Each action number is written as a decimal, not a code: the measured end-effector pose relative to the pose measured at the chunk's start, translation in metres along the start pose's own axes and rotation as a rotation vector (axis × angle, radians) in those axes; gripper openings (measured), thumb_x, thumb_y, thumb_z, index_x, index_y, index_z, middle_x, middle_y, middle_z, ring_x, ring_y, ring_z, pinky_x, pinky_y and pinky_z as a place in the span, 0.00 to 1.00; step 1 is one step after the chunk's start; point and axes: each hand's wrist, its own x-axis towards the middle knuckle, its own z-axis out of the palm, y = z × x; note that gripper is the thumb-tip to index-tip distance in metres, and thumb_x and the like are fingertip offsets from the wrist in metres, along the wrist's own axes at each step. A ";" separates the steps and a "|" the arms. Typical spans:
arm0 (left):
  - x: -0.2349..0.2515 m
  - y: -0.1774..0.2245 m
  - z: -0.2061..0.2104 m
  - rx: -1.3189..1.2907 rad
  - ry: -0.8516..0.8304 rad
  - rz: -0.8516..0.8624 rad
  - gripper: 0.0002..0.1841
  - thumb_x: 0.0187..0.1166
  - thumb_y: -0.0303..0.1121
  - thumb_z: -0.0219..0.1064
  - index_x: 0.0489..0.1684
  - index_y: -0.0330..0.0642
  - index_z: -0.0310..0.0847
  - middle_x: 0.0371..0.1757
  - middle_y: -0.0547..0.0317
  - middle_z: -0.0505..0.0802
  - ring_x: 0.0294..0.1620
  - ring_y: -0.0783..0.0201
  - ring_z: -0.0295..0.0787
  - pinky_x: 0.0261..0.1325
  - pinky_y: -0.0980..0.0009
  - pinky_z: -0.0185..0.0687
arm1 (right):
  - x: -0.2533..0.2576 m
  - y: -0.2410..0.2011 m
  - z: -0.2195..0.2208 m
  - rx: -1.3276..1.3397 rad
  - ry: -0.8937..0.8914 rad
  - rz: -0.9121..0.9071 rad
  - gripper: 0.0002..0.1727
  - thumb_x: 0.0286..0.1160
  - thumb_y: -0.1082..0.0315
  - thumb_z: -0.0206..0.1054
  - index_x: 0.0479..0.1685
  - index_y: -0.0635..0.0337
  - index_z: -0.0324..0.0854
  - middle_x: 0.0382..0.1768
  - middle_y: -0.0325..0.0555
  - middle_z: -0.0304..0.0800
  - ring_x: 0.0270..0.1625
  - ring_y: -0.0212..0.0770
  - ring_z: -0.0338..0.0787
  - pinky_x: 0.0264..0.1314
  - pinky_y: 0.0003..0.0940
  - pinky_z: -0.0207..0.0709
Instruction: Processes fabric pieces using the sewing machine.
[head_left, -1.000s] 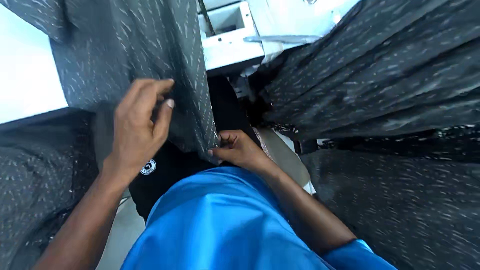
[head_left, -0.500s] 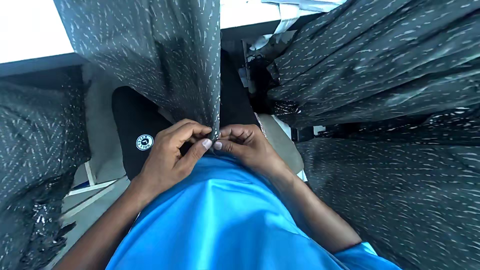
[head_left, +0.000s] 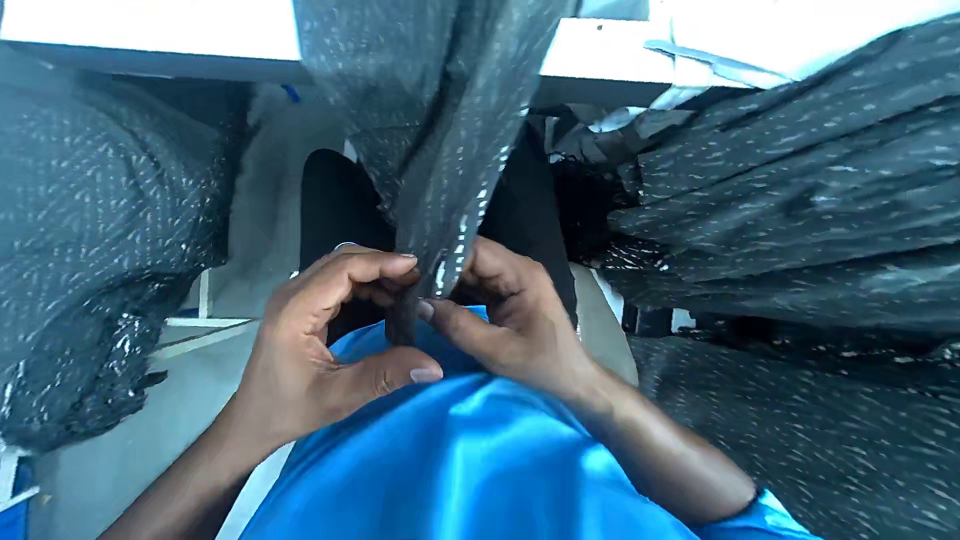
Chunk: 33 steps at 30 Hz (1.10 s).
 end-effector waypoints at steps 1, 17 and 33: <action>-0.006 0.005 -0.006 0.023 0.017 -0.005 0.32 0.65 0.49 0.84 0.66 0.43 0.83 0.58 0.63 0.91 0.56 0.63 0.91 0.60 0.65 0.92 | 0.002 -0.005 0.005 0.034 0.003 -0.011 0.10 0.69 0.79 0.73 0.46 0.67 0.79 0.37 0.43 0.92 0.40 0.33 0.93 0.47 0.30 0.91; -0.030 -0.028 -0.021 -0.336 0.341 0.053 0.11 0.86 0.33 0.65 0.50 0.36 0.91 0.52 0.59 0.92 0.53 0.69 0.89 0.56 0.74 0.88 | 0.038 -0.021 0.037 -0.521 -0.086 -0.407 0.09 0.73 0.74 0.68 0.49 0.65 0.89 0.39 0.41 0.95 0.39 0.28 0.91 0.47 0.26 0.87; -0.002 -0.008 -0.047 -0.124 0.696 0.228 0.08 0.88 0.26 0.60 0.53 0.35 0.85 0.46 0.64 0.93 0.43 0.74 0.89 0.49 0.75 0.89 | 0.124 -0.060 0.060 -0.861 -0.096 -0.619 0.04 0.71 0.61 0.79 0.37 0.47 0.96 0.40 0.40 0.88 0.46 0.36 0.82 0.54 0.42 0.66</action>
